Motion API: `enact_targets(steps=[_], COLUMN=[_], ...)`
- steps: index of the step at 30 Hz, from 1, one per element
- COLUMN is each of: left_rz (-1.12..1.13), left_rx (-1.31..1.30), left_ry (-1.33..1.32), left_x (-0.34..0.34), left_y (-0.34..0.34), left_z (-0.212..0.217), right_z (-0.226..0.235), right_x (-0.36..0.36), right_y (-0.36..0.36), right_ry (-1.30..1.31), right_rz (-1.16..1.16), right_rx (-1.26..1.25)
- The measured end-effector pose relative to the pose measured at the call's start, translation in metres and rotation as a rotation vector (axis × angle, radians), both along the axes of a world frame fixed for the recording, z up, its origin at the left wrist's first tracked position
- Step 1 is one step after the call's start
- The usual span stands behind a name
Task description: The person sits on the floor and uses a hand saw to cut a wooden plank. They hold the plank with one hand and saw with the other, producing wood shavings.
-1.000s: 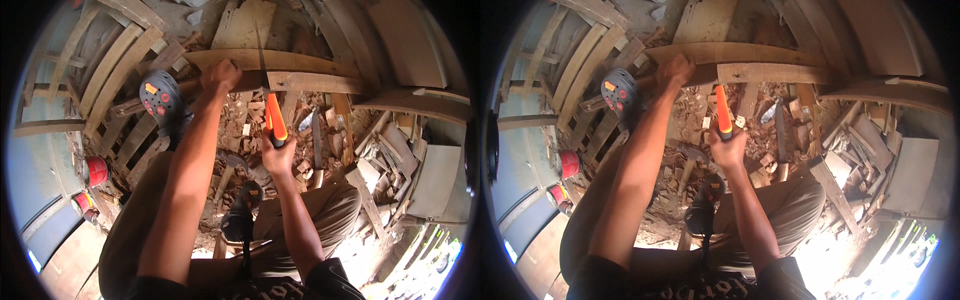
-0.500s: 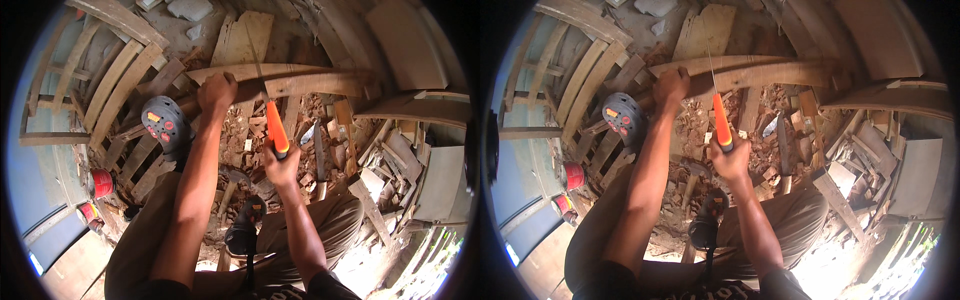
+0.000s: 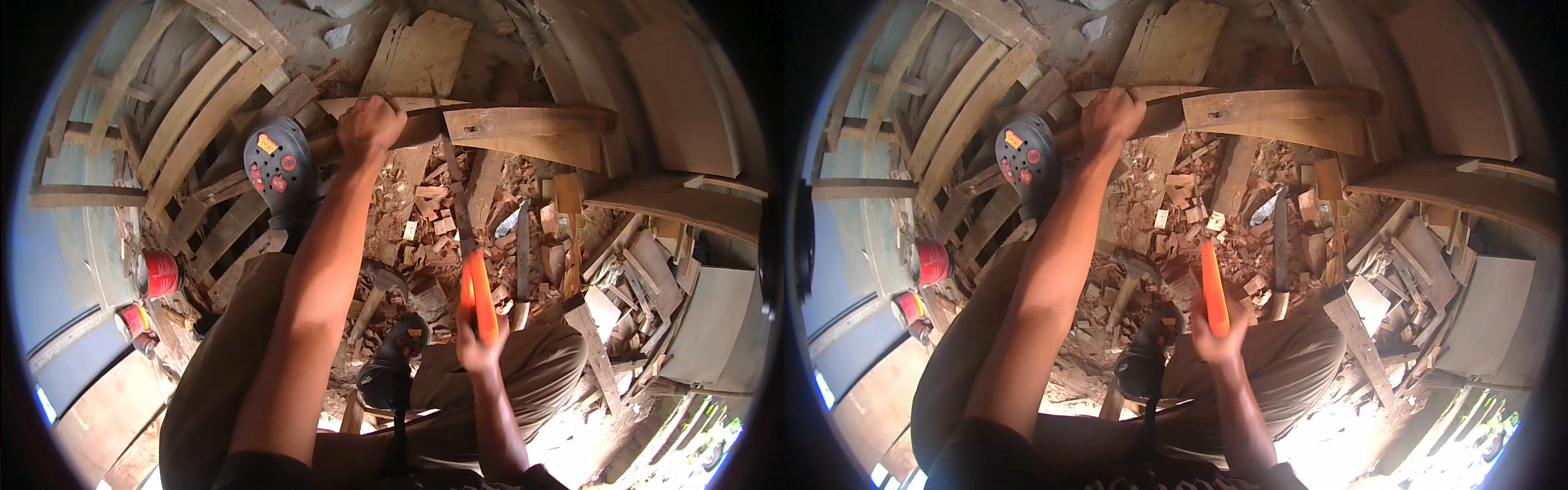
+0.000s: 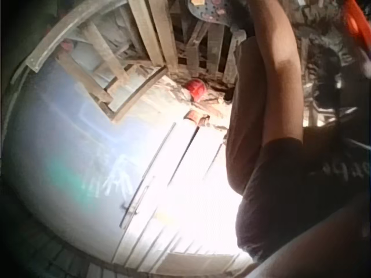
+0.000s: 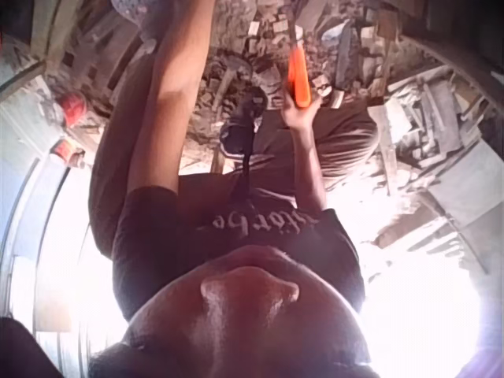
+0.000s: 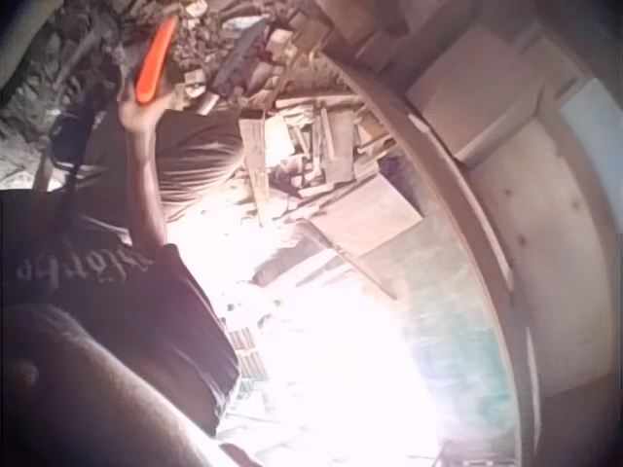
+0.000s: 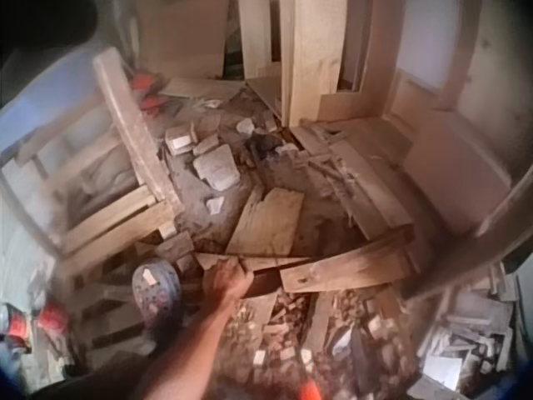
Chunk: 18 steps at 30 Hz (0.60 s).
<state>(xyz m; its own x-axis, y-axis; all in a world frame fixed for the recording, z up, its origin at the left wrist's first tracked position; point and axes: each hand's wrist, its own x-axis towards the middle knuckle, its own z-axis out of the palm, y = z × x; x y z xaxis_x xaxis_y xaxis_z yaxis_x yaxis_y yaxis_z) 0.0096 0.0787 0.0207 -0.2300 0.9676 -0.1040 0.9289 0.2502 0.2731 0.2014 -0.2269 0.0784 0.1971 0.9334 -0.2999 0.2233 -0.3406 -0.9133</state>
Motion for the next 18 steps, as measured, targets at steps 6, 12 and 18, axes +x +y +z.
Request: enact_targets(steps=[6, 12, 18], left_rz=[-0.035, -0.021, -0.062], left_rx=[0.026, 0.034, 0.144], left_ry=[-0.002, 0.014, 0.061], left_x=[0.008, 0.004, 0.006], left_y=[-0.014, -0.014, -0.016], left_z=[-0.004, 0.0, -0.012], right_z=[0.006, 0.017, 0.023], right_x=[-0.006, -0.01, -0.018], right_y=[0.11, 0.023, 0.112], right_ry=[0.201, -0.025, 0.15], right_rz=[-0.096, 0.057, -0.122], right_rx=[-0.172, -0.102, -0.213])
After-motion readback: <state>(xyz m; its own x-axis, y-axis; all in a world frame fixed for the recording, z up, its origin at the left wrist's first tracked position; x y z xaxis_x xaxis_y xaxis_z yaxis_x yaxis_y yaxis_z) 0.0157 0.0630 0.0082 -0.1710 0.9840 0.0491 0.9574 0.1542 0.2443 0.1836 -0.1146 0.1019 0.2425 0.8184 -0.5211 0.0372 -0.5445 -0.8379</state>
